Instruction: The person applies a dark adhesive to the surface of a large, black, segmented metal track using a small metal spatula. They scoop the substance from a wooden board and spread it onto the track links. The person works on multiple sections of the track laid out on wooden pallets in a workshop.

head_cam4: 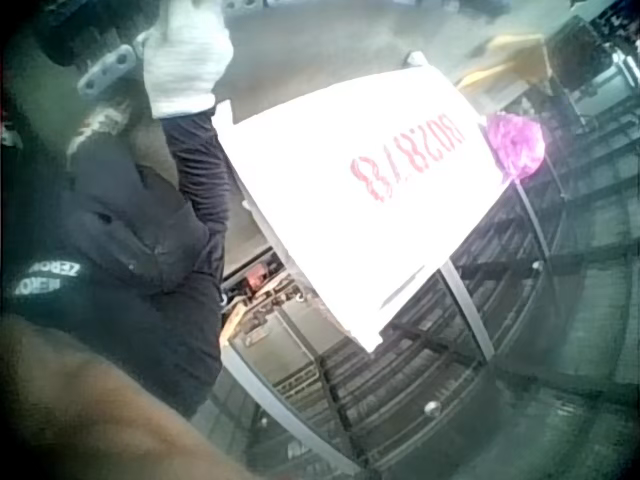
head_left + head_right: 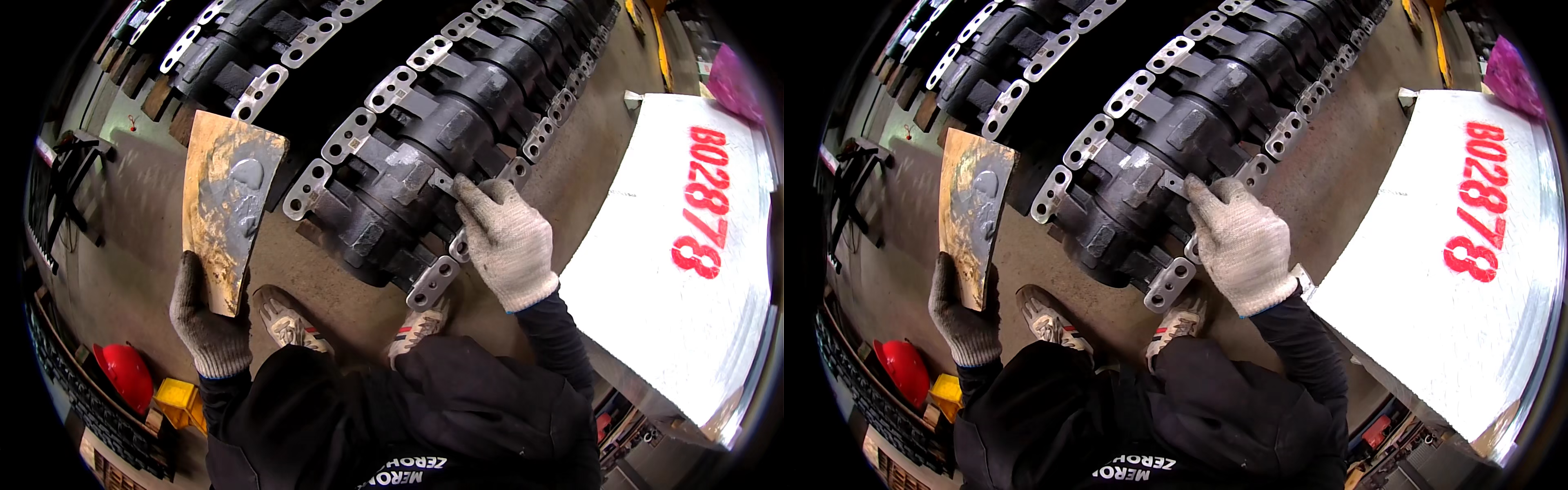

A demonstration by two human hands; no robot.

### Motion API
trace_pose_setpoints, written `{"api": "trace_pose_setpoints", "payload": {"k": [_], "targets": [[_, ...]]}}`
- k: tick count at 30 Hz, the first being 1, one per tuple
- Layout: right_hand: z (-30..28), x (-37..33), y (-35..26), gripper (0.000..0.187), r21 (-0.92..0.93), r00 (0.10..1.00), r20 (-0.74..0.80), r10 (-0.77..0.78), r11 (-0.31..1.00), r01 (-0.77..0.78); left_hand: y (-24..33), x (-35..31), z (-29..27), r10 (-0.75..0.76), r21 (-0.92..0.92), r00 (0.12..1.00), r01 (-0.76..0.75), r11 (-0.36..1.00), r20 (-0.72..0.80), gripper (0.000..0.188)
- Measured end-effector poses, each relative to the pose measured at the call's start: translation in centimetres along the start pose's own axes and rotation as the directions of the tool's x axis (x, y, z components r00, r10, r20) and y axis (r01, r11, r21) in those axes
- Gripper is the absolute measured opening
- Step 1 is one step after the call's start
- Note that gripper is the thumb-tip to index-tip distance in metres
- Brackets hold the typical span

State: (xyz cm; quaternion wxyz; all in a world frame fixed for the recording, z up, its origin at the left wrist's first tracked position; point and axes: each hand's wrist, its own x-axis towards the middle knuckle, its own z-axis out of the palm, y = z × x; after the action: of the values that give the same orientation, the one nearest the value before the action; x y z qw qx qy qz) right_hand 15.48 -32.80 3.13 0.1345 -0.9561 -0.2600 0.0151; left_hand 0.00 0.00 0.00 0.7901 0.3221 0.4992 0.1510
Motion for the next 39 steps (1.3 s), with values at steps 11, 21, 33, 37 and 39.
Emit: {"api": "trace_pose_setpoints", "payload": {"k": [11,21,33,37,39], "targets": [[-0.9,-0.2,-0.5,0.031,-0.152,0.998,0.051,-0.021,0.988,0.028,-0.1,-0.1,0.3,0.014,0.009,1.0,-0.013,1.0,-0.014,0.037],[-1.0,0.6,1.0,0.04,0.177,0.99,-0.139,0.009,0.984,0.016,0.5,-0.2,0.1,-0.011,-0.001,1.0,0.011,1.0,0.028,0.038],[-1.4,4.6,2.4,0.022,-0.091,0.878,-0.215,-0.427,0.904,0.417,0.3,0.1,-1.1,-0.02,-0.026,0.994,0.023,0.999,0.107,0.037],[-0.9,4.8,2.9,0.021,-0.086,0.863,-0.213,-0.458,0.889,0.451,0.3,0.0,-0.8,-0.01,0.025,0.999,0.009,1.0,0.046,0.037],[-0.9,4.8,3.1,0.021,-0.076,0.867,-0.191,-0.461,0.887,0.455,0.2,0.0,-0.8,-0.016,0.029,0.999,0.015,0.999,0.052,0.037]]}}
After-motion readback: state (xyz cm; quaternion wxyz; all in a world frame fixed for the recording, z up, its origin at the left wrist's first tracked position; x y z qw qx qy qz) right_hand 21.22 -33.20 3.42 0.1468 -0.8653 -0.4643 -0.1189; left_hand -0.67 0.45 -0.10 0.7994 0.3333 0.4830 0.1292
